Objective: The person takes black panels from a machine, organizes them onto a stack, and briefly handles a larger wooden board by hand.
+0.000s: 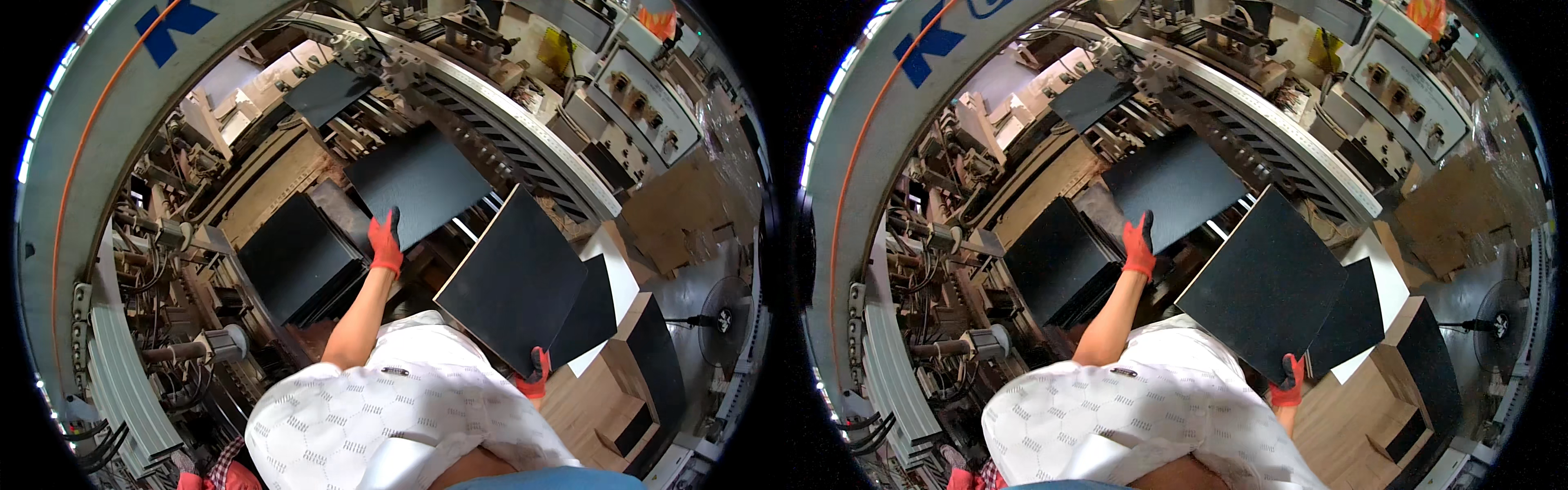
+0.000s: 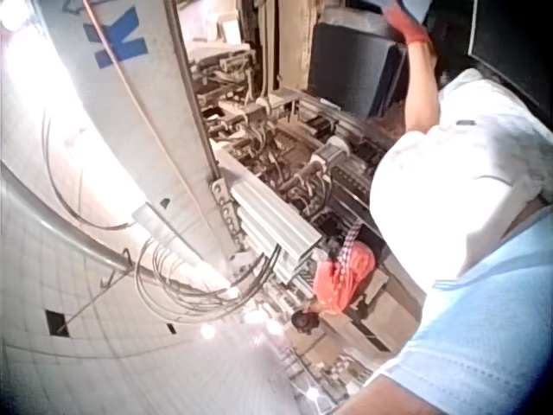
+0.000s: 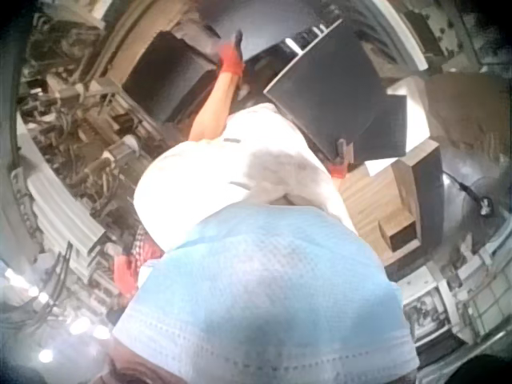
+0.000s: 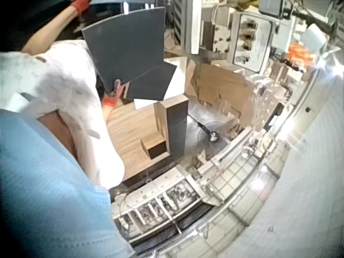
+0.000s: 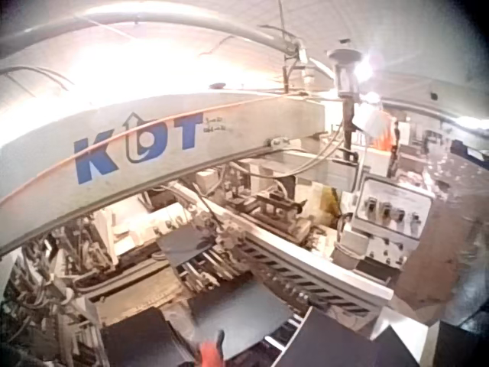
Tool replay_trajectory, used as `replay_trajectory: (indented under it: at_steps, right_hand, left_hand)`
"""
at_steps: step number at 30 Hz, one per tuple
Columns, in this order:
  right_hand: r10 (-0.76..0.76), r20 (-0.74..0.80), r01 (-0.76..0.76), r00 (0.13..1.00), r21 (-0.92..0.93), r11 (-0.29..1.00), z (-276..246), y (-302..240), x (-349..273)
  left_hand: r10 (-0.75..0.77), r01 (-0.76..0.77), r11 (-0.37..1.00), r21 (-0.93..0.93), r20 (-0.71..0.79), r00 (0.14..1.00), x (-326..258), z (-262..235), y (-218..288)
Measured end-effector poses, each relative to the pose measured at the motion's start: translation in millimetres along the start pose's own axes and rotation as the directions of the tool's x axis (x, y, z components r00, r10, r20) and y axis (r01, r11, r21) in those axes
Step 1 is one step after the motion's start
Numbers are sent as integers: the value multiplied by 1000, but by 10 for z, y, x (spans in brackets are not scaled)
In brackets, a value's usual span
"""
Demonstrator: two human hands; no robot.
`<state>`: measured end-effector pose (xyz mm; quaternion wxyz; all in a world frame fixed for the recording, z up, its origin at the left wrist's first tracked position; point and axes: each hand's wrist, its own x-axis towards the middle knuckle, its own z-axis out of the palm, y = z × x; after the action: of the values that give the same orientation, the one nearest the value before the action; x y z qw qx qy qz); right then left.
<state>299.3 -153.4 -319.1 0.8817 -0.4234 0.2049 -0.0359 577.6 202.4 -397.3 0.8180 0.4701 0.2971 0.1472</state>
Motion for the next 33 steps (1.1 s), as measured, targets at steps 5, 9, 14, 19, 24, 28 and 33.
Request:
replay_trajectory:
  at_steps: [5, 9, 14, 19, 24, 28, 33]
  right_hand:
    - [-230, -137, 188, 963, -268, 945, -738, 305, -286]
    - [-292, -225, 304, 930, 20, 952, -614, 164, -560]
    - [-666, -77, 190, 742, -929, 318, -1336, 222, -851]
    - [-710, 1, 202, 704, -959, 199, -1516, -294, -530]
    - [-567, -57, 178, 822, -919, 351, -1981, -382, -163]
    - [-330, -476, 71, 815, -484, 872, -1667, -607, 275]
    - [-530, -393, 50, 752, -767, 640, -1381, -750, 511]
  left_hand:
    - [117, -121, 967, -223, -34, 993, 273, 774, -124]
    - [160, -173, 980, -98, -125, 979, 626, 1011, -464]
    - [82, -88, 993, -82, -71, 994, 423, 1170, -195]
    - [104, -106, 994, -16, -81, 991, 472, 1161, -316]
    - [169, -126, 970, 207, -207, 964, 368, 1360, -371]
    - [208, -179, 968, 176, -164, 964, 418, 1223, -411]
    - [182, -174, 982, 78, -119, 976, 410, 1185, -398]
